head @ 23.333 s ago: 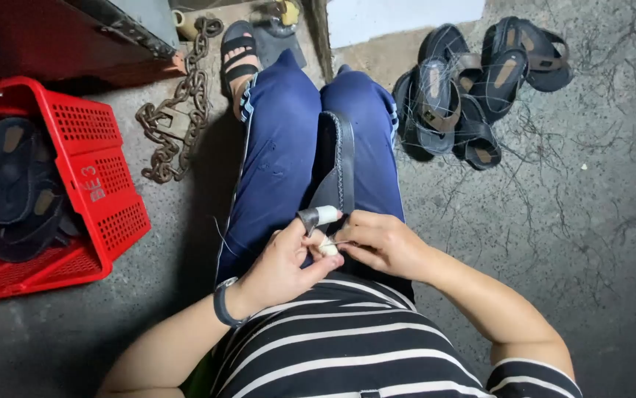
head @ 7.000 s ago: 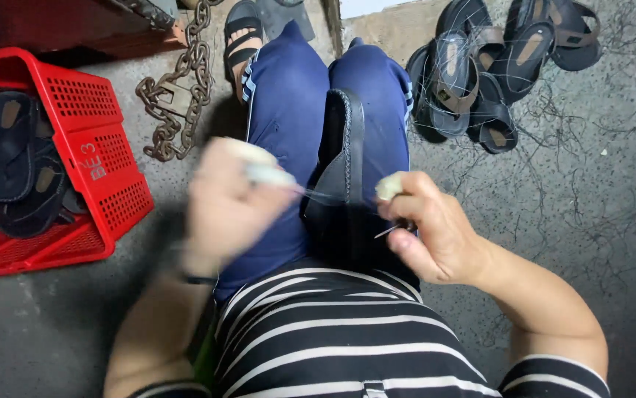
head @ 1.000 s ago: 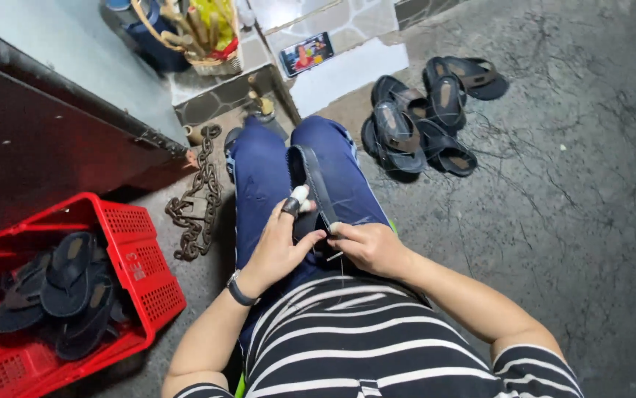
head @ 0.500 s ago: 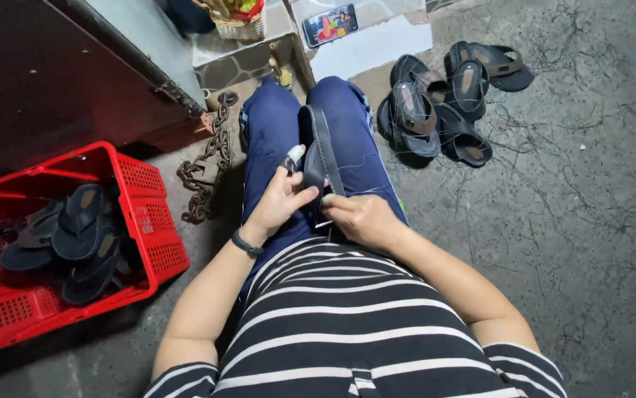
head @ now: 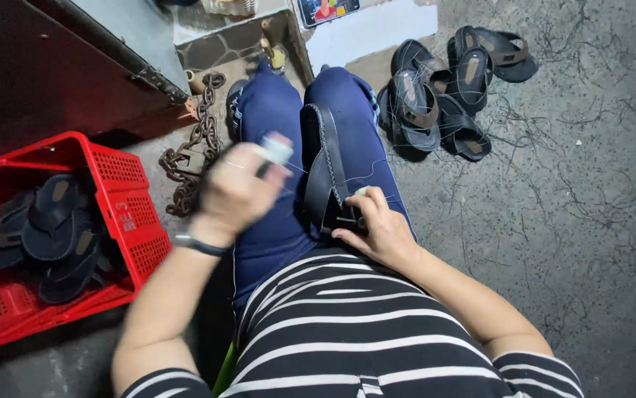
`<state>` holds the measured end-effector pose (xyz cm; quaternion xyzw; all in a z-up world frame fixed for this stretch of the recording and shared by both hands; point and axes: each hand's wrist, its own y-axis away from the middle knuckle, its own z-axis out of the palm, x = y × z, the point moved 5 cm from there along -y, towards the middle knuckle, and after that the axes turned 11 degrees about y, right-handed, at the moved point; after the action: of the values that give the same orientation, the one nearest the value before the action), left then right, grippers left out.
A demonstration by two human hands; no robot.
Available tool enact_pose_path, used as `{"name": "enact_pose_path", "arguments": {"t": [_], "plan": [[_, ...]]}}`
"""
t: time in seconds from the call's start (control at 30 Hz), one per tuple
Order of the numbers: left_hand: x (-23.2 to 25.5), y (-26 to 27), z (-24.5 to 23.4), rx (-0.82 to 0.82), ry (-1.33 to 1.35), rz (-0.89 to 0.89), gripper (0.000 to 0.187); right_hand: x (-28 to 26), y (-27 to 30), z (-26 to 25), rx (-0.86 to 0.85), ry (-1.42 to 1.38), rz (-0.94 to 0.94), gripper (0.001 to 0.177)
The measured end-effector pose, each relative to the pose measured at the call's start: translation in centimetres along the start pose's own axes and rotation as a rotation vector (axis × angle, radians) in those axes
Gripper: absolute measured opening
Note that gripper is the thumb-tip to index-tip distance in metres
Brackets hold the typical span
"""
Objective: Hand-sewing the sole of a sandal using a specialized needle and thread.
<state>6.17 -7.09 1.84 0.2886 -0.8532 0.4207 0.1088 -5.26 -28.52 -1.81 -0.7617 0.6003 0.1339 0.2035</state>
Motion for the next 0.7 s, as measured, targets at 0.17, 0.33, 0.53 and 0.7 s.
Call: {"name": "enact_pose_path", "arguments": {"t": [0.17,0.33,0.53,0.7], "plan": [[-8.9,0.6,-12.4,-0.22,-0.877,-0.832,0.08,0.5,0.1,1.0,-0.271,-0.034,0.112,0.05],[1.6,-0.8,-3.9,-0.06,-0.043,-0.354,0.045,1.6,-0.7,-1.1,-0.206,-0.088,0.03,0.034],[3.9,1.6,5.0,-0.119,0.242,-0.287,0.081,1.3,-4.7,-3.8,0.029,0.196,-0.244,0.018],[4.0,2.5,6.0,-0.069,0.297,-0.298,0.077,0.4,-6.6,-4.1,0.029,0.158,-0.335,0.023]]}}
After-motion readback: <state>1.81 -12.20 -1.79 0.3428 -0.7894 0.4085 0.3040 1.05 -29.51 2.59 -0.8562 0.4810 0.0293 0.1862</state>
